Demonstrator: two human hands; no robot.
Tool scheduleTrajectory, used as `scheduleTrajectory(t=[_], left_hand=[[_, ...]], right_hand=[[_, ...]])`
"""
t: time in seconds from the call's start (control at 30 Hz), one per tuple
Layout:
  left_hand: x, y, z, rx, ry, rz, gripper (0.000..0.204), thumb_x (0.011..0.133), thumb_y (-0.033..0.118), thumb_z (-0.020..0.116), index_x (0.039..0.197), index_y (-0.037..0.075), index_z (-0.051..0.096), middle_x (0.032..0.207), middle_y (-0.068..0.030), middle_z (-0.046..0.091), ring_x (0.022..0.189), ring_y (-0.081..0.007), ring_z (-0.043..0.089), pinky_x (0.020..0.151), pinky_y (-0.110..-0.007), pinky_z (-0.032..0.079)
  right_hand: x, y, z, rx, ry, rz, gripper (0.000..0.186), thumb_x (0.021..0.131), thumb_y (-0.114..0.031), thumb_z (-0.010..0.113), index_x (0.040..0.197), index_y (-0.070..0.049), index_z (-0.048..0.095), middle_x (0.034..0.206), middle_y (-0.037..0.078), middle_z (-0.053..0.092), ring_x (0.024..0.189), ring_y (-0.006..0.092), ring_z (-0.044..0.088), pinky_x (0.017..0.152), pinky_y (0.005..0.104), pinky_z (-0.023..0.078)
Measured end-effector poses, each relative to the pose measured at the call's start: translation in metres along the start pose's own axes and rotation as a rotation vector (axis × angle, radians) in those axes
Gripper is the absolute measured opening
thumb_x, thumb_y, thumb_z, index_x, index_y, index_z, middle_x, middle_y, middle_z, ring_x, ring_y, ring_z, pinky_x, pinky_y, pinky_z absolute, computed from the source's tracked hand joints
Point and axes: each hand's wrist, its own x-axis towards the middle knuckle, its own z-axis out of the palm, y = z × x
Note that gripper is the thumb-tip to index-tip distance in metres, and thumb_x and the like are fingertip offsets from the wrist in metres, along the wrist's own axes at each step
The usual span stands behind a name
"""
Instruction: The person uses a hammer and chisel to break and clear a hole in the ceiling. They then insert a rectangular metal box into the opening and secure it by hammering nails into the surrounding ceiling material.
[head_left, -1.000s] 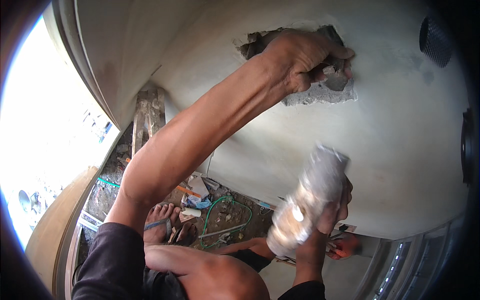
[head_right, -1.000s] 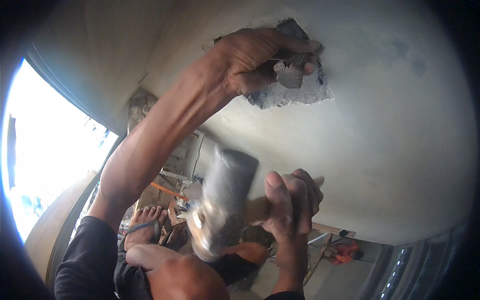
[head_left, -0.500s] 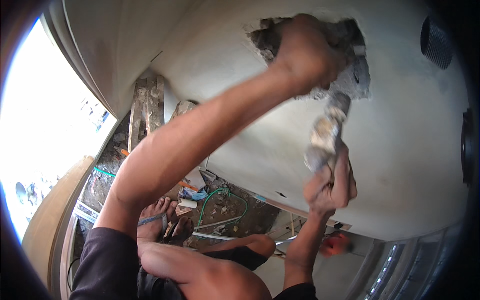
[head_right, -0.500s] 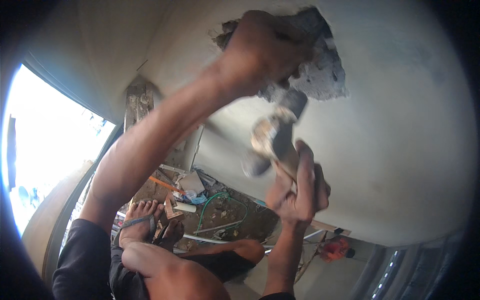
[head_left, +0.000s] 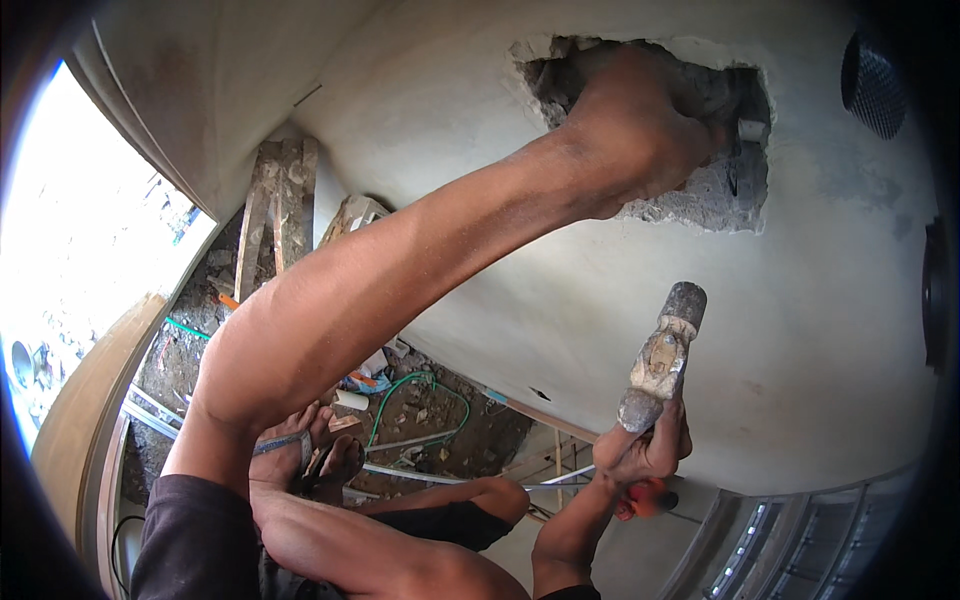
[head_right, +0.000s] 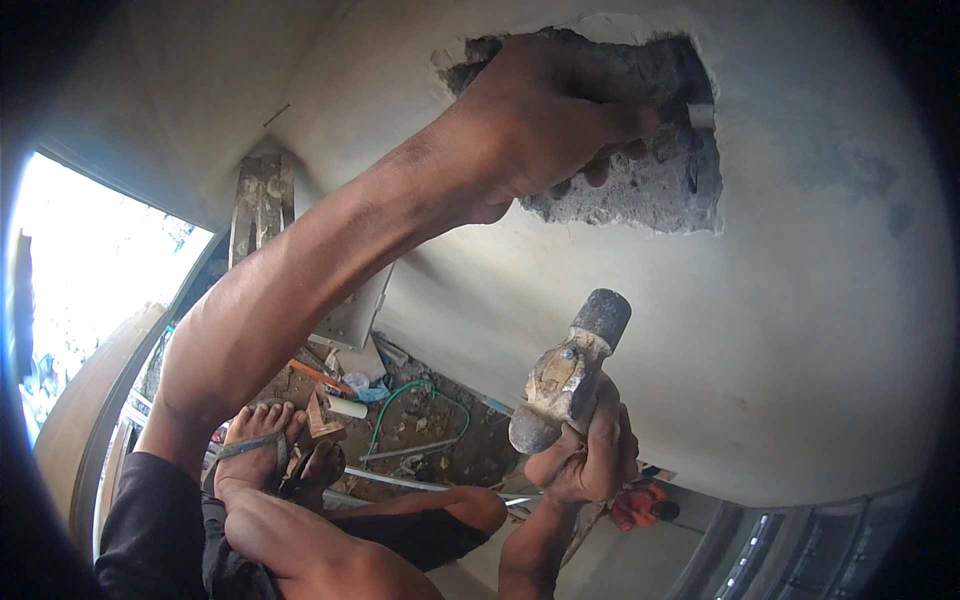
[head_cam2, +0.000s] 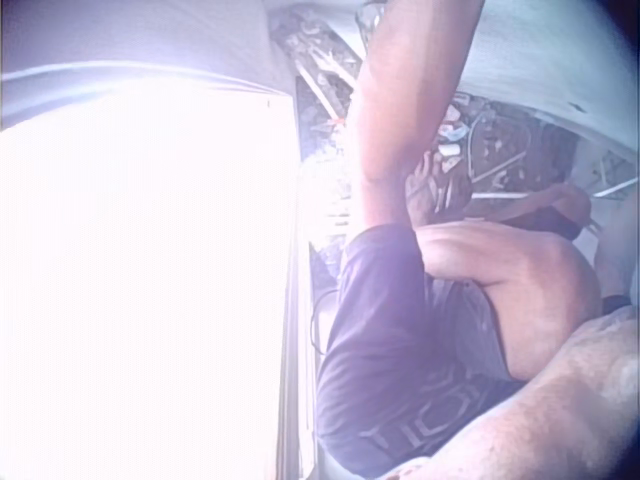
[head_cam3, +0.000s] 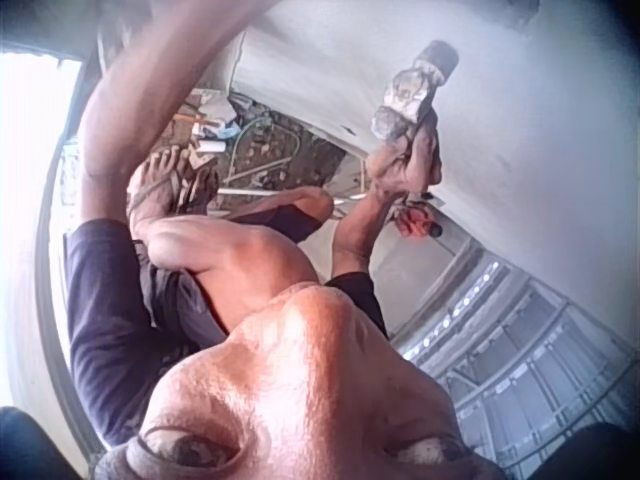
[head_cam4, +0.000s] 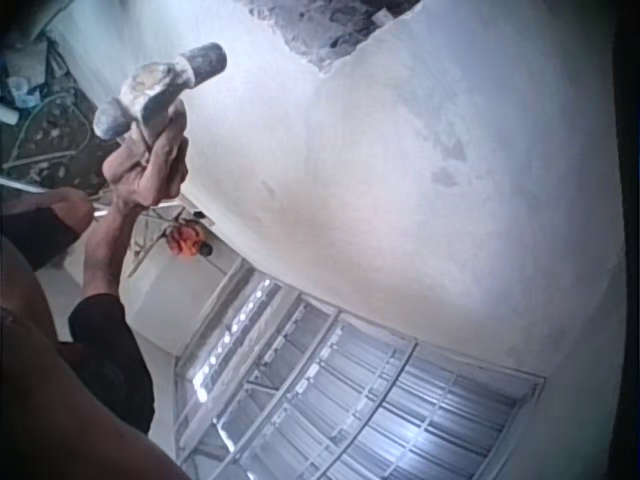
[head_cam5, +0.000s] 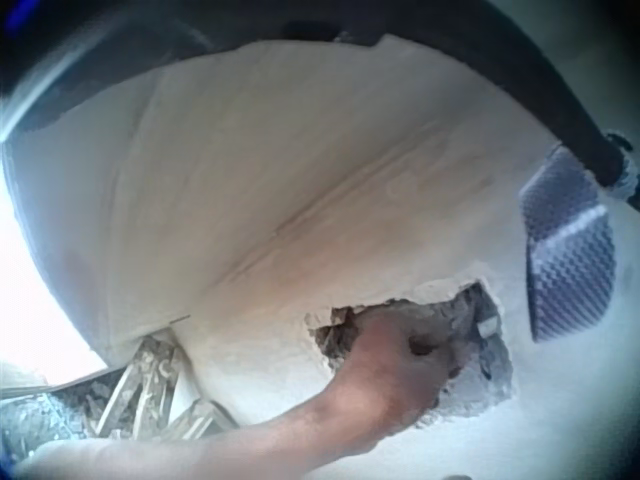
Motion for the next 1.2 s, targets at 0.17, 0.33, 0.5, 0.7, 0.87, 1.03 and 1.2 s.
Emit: scheduleTrajectory(t=[0.17, 0.33, 0.5, 0.7, 0.87, 1.03, 1.2], left_hand=[[0.008, -0.019, 0.002, -0.107, 0.032, 0.103, 0.011, 0.084, 0.006, 0.063, 0.084, -0.001, 0.071, 0.072, -0.0081, 0.066, 0.055, -0.0099, 0.054, 0.05, -0.025, 0.044], [0.016, -0.035, 0.001, 0.003, 0.107, 0.307, 0.012, 0.082, 0.004, 0.062, 0.085, -0.002, 0.072, 0.072, -0.0081, 0.067, 0.055, -0.0106, 0.054, 0.051, -0.026, 0.045], [0.012, -0.019, -0.001, 0.053, 0.026, 0.188, 0.012, 0.079, 0.002, 0.063, 0.086, -0.002, 0.072, 0.074, -0.0085, 0.067, 0.057, -0.0116, 0.058, 0.054, -0.028, 0.048], [0.016, -0.015, -0.008, -0.025, -0.074, 0.009, 0.012, 0.079, 0.005, 0.067, 0.087, -0.004, 0.071, 0.075, -0.0091, 0.067, 0.06, -0.0133, 0.061, 0.056, -0.03, 0.049], [0.018, -0.008, -0.005, -0.039, -0.093, -0.044, 0.013, 0.08, 0.007, 0.07, 0.087, -0.004, 0.07, 0.075, -0.01, 0.067, 0.062, -0.0147, 0.063, 0.059, -0.029, 0.049], [0.016, -0.001, -0.011, -0.016, -0.146, -0.076, 0.013, 0.081, 0.007, 0.069, 0.086, -0.004, 0.07, 0.076, -0.0102, 0.067, 0.063, -0.0149, 0.064, 0.058, -0.029, 0.049], [0.018, -0.002, -0.001, -0.028, -0.094, -0.084, 0.013, 0.081, 0.007, 0.069, 0.086, -0.004, 0.07, 0.075, -0.0105, 0.067, 0.063, -0.0149, 0.064, 0.057, -0.029, 0.049]], right_hand=[[0.01, -0.003, 0.004, 0.035, -0.019, -0.061, 0.044, 0.078, -0.008, 0.05, 0.112, 0.018, 0.056, 0.101, 0.031, 0.065, 0.085, 0.0404, 0.068, 0.072, 0.0398, 0.055], [0.02, -0.008, 0.011, 0.053, -0.068, -0.038, 0.044, 0.08, -0.011, 0.049, 0.111, 0.018, 0.056, 0.099, 0.03, 0.065, 0.083, 0.0401, 0.068, 0.072, 0.0409, 0.055], [0.03, -0.01, 0.02, -0.11, -0.095, -0.199, 0.044, 0.085, -0.02, 0.048, 0.111, 0.014, 0.059, 0.094, 0.026, 0.067, 0.07, 0.0345, 0.066, 0.06, 0.0398, 0.054], [0.051, 0.01, 0.032, -0.255, -0.228, -0.617, 0.038, 0.089, -0.019, 0.047, 0.111, 0.007, 0.063, 0.068, 0.012, 0.057, 0.049, 0.0228, 0.05, 0.045, 0.0335, 0.043], [0.061, 0.018, 0.043, -0.342, -0.004, -0.377, 0.033, 0.087, -0.015, 0.051, 0.113, -0.001, 0.065, 0.064, 0.006, 0.048, 0.047, 0.0188, 0.045, 0.042, 0.0327, 0.041], [0.049, 0.017, 0.039, -0.273, -0.208, -0.71, 0.037, 0.081, -0.011, 0.048, 0.112, -0.001, 0.066, 0.063, 0.003, 0.045, 0.048, 0.0176, 0.045, 0.04, 0.0315, 0.036], [0.046, 0.026, 0.052, -0.268, -0.054, -0.387, 0.037, 0.08, -0.008, 0.05, 0.113, -0.002, 0.065, 0.061, 0.003, 0.043, 0.047, 0.018, 0.043, 0.04, 0.0309, 0.036]])
